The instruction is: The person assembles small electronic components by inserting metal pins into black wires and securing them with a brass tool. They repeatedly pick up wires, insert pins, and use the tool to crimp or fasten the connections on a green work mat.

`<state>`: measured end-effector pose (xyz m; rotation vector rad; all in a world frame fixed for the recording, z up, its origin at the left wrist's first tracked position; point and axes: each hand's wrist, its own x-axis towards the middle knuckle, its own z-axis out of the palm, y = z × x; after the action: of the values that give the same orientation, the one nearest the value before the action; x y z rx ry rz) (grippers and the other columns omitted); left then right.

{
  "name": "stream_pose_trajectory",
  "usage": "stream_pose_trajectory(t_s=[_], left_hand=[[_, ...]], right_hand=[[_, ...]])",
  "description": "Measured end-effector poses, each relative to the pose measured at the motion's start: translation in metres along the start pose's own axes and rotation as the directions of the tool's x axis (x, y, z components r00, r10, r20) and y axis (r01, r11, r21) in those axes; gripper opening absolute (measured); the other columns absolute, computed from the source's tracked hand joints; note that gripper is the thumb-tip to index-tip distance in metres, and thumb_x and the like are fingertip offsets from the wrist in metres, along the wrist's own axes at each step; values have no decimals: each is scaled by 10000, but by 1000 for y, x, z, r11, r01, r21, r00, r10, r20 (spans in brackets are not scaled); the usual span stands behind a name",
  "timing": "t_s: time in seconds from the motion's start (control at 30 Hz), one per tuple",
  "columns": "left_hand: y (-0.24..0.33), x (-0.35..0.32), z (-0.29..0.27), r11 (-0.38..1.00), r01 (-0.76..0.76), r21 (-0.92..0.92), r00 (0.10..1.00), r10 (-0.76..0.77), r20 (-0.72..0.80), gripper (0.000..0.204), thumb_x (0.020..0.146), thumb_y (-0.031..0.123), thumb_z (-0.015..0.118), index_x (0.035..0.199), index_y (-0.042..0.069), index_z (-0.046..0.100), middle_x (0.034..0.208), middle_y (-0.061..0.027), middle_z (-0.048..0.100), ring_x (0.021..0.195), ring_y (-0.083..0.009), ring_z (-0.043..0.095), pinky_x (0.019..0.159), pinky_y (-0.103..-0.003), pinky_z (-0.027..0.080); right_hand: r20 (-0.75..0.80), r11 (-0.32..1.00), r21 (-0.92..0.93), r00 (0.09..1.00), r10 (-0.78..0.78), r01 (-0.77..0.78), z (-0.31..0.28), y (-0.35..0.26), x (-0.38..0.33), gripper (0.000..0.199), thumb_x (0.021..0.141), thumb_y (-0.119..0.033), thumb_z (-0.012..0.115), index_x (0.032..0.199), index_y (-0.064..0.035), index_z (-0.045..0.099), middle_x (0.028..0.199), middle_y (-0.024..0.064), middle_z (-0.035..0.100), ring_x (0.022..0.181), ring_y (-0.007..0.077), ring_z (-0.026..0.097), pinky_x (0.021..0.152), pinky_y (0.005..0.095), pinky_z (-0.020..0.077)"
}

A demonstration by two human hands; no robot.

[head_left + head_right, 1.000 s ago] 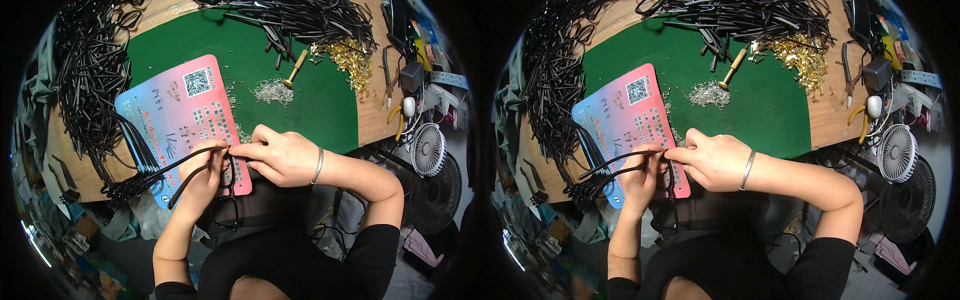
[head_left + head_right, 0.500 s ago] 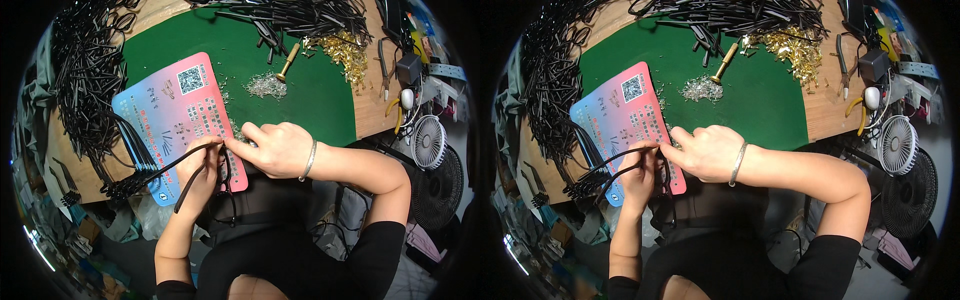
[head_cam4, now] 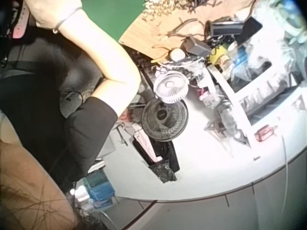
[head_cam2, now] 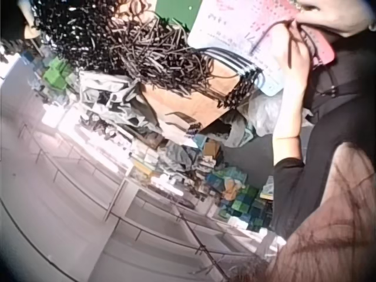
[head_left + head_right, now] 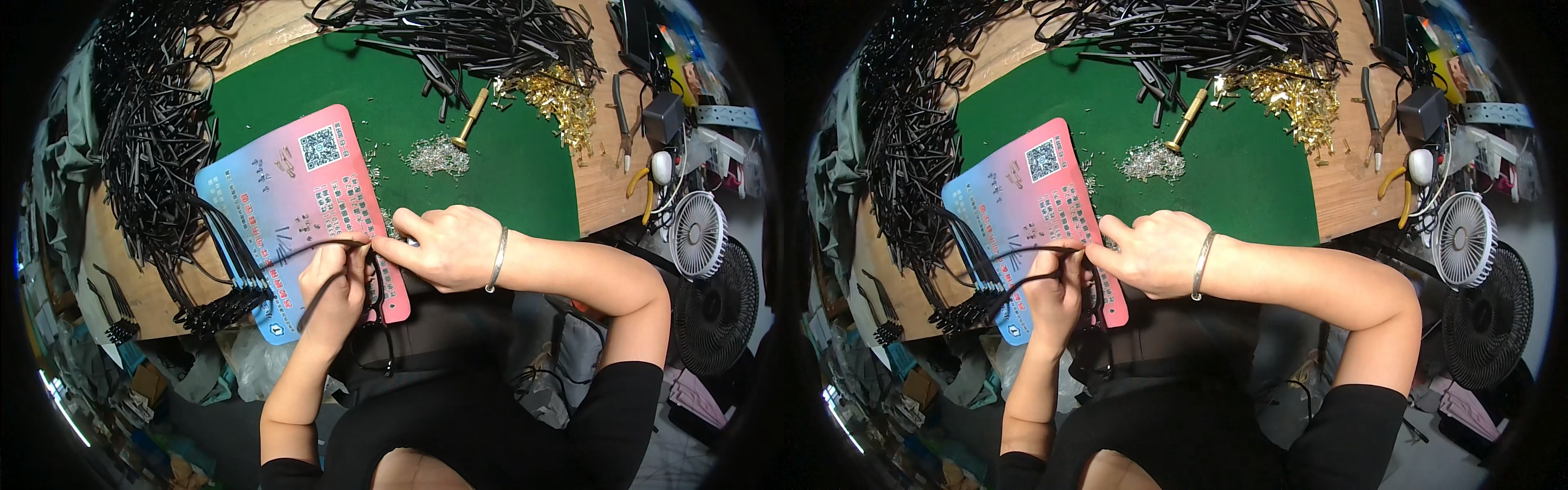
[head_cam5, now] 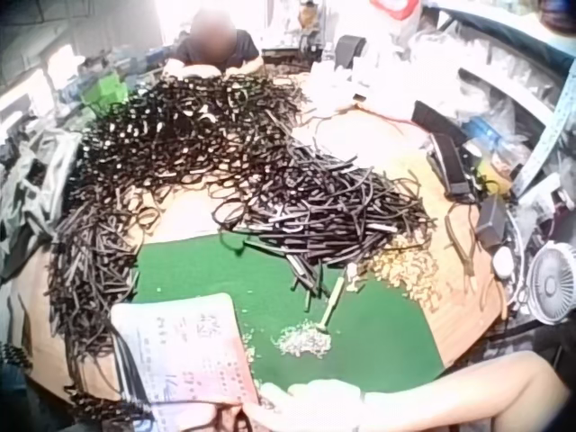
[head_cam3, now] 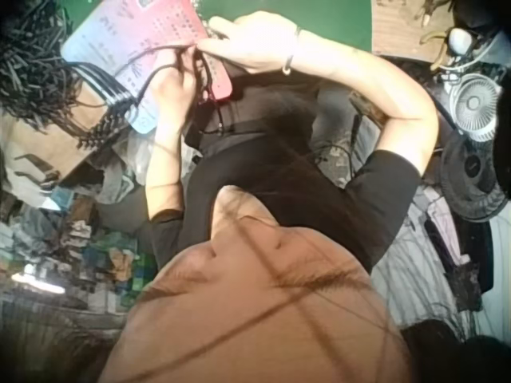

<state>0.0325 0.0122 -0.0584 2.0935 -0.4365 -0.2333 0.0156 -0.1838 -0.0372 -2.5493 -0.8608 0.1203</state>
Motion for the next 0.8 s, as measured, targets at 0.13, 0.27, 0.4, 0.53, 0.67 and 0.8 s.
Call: stream_pose_trajectory(t_s=[0.13,0.27,0.4,0.53,0.67,0.8], left_hand=[[3,2,0,1000,16,-21,1000,-16,-8,44,861,5,584,904,15,589,753,-104,617,545,-166,608,509,-278,477],[3,1,2,991,18,-135,995,-31,-93,73,885,15,576,945,-24,592,793,-59,611,585,-90,586,529,-217,496],[-4,44,-9,968,-199,154,950,230,-213,166,908,23,534,1062,-17,580,902,-69,622,616,-78,581,555,-202,481],[5,41,-10,992,-38,-122,981,14,-195,283,954,101,461,1203,-30,496,1069,-96,584,697,-88,569,629,-213,481],[-6,14,-31,980,-196,37,953,199,-226,515,977,398,315,1122,-38,547,1041,-167,535,885,-215,549,756,-322,451],[-13,-8,-39,951,-94,293,965,160,-208,412,971,345,380,980,-20,571,896,-137,517,813,-236,508,718,-326,418]], right_hand=[[-25,999,-32,1000,15,-16,0,0,-2,398,757,-148,586,1143,-68,531,788,79,486,544,193,569,428,320,472],[-54,995,-20,994,93,-94,-5,-6,-9,440,794,-257,626,1186,-82,527,806,81,480,587,191,580,449,301,473],[4,981,-25,981,193,-193,-11,-9,-16,483,780,-304,651,1201,-104,521,858,91,477,601,195,588,460,300,478],[23,972,-30,972,232,-232,-12,-12,-18,455,804,-307,639,1195,-101,531,872,96,473,596,203,586,480,301,486],[14,953,88,957,291,-291,-26,-8,-27,433,797,-232,640,1190,-98,516,883,111,465,622,220,586,506,328,499],[-37,947,93,950,311,-306,-20,-6,-27,374,793,-157,615,1154,-116,525,878,112,463,602,236,586,503,346,503]])
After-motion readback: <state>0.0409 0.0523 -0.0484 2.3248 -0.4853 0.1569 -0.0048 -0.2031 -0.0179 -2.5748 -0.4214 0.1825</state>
